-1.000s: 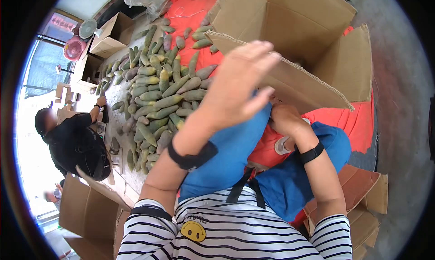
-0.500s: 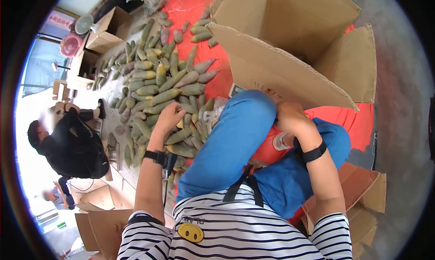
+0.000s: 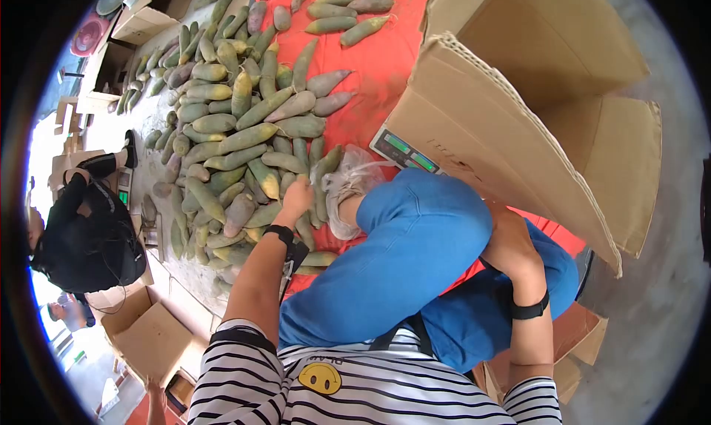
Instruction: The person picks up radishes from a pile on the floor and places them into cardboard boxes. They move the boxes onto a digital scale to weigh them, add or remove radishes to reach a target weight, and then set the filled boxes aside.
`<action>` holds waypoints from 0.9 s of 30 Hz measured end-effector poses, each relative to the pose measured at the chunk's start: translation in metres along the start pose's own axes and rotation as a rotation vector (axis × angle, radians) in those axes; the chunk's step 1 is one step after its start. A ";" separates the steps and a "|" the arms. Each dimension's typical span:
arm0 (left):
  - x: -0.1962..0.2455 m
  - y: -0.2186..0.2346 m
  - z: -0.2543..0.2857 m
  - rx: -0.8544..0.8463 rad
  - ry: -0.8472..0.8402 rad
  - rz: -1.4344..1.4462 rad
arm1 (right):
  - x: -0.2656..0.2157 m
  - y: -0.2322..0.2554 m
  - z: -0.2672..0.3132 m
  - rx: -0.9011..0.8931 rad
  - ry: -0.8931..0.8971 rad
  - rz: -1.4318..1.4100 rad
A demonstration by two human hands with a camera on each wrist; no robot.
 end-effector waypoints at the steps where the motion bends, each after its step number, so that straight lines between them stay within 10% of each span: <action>1: 0.007 -0.001 -0.005 0.054 -0.031 0.028 | -0.003 0.001 -0.001 -0.018 -0.028 -0.031; 8: 0.041 -0.022 -0.052 0.187 -0.072 0.042 | -0.011 0.005 -0.008 -0.089 -0.042 -0.017; 20: 0.070 -0.006 -0.044 -0.089 0.141 -0.263 | -0.010 0.007 -0.010 0.031 -0.008 -0.087; 27: 0.054 0.053 0.004 0.232 -0.042 0.091 | -0.012 0.008 -0.005 0.022 0.042 0.038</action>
Point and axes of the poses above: each hand's wrist, its own z-axis away from the middle knuckle, its own y-axis out of the back of the hand, x = y × z, the point moved 3 cm from there along -z, towards the middle knuckle, and after that the axes turned 8 degrees about -z, right-handed, at the moved point
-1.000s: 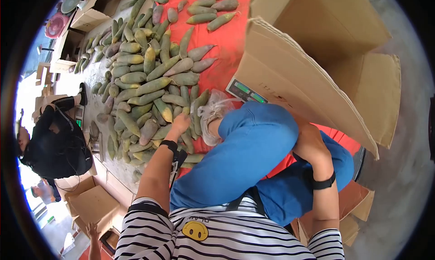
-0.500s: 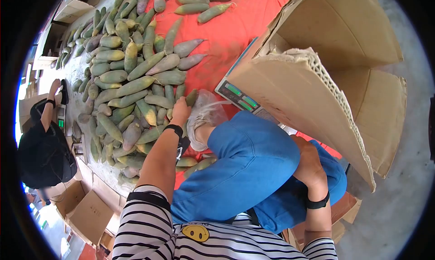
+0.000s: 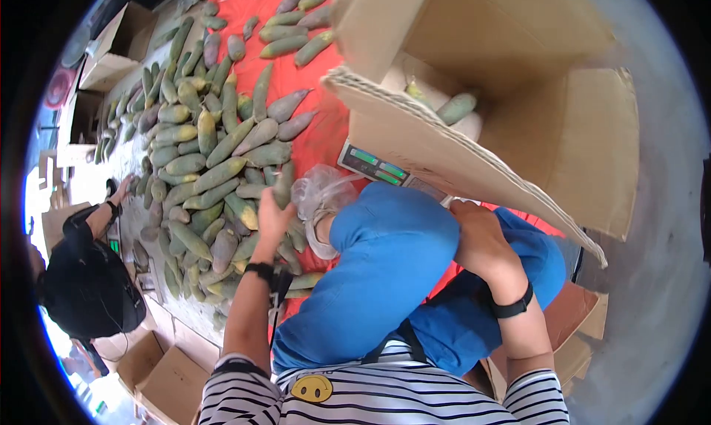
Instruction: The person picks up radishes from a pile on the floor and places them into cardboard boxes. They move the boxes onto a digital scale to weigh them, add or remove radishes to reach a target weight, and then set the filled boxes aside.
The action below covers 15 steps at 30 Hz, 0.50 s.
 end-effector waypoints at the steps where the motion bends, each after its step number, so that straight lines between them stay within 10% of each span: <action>1: 0.006 0.023 0.001 0.095 0.010 0.091 | 0.007 -0.004 0.002 -0.054 -0.004 0.032; 8: 0.169 0.262 0.037 0.848 -0.407 0.885 | 0.019 -0.015 -0.001 -0.059 -0.106 -0.096; 15: 0.330 0.288 0.058 0.685 -0.831 1.052 | -0.002 0.000 0.002 -0.081 -0.076 -0.117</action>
Point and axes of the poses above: each hand's wrist, its own z-axis away from the middle knuckle, its own y-axis out of the back of the hand, x = y × z, the point moved 3 cm from there along -z, towards the middle knuckle, and after that the axes turned 8 degrees about -z, right-handed, at the moved point
